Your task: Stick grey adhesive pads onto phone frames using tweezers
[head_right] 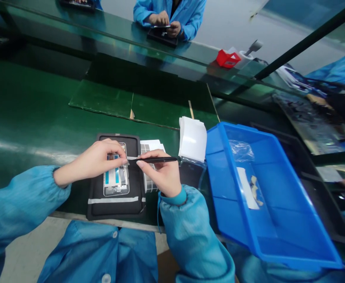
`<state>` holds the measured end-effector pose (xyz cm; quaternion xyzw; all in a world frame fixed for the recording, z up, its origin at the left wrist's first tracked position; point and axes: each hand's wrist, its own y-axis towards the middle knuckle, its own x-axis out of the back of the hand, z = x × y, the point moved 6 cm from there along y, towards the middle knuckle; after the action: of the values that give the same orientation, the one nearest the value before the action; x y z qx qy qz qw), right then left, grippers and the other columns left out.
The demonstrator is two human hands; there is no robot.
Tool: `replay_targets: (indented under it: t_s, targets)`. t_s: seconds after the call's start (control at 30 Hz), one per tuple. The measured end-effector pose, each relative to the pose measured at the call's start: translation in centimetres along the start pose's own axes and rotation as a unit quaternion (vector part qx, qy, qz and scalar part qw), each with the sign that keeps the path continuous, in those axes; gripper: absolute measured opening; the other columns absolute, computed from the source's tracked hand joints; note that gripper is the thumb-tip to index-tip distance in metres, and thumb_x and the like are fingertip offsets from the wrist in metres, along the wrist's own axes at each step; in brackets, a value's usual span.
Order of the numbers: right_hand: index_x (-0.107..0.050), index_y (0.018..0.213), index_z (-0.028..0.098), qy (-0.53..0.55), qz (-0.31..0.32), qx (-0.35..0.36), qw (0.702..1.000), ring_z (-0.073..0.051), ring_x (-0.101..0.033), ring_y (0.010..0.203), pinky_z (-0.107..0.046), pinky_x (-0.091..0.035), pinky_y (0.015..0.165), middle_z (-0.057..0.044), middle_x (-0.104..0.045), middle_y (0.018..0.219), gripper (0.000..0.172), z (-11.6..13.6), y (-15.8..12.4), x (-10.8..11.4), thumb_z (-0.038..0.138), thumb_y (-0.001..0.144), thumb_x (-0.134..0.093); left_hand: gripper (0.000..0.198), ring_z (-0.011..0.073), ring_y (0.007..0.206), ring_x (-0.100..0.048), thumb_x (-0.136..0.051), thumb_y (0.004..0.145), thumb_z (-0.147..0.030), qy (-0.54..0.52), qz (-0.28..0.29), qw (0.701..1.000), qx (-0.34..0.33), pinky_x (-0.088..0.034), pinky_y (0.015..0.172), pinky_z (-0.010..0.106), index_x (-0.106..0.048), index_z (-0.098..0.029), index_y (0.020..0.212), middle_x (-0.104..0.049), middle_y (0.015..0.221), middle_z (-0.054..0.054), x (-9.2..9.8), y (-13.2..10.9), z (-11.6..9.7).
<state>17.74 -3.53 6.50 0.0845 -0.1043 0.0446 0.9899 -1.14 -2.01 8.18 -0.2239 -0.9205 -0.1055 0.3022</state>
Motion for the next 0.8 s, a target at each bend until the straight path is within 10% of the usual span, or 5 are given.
replay_targets:
  t_s: [0.53, 0.8]
  targets:
    - [-0.072, 0.078, 0.022, -0.028, -0.045, -0.028, 0.998, -0.022, -0.072, 0.074, -0.036, -0.061, 0.070, -0.004, -0.074, 0.079, 0.021, 0.0, 1.1, -1.7, 0.037, 0.073, -0.086, 0.018, 0.0220, 0.097, -0.064, -0.065, 0.089, -0.032, 0.086, -0.068, 0.994, 0.016, -0.047, 0.089, 0.037, -0.074, -0.021, 0.098, -0.073, 0.104, 0.004, 3.6, -1.0, 3.3]
    - [-0.069, 0.079, 0.020, 0.013, 0.013, -0.105, 0.994, -0.020, -0.073, 0.070, -0.033, -0.062, 0.065, -0.004, -0.074, 0.076, 0.028, -2.5, 1.9, -5.9, 0.042, 0.073, -0.084, 0.018, 0.0180, 0.086, -0.059, -0.054, 0.096, -0.026, 0.188, -0.048, 0.970, -0.148, -0.047, 0.078, 0.032, -0.070, -0.017, 0.101, -0.067, 0.092, 0.005, 2.2, -4.0, 5.5]
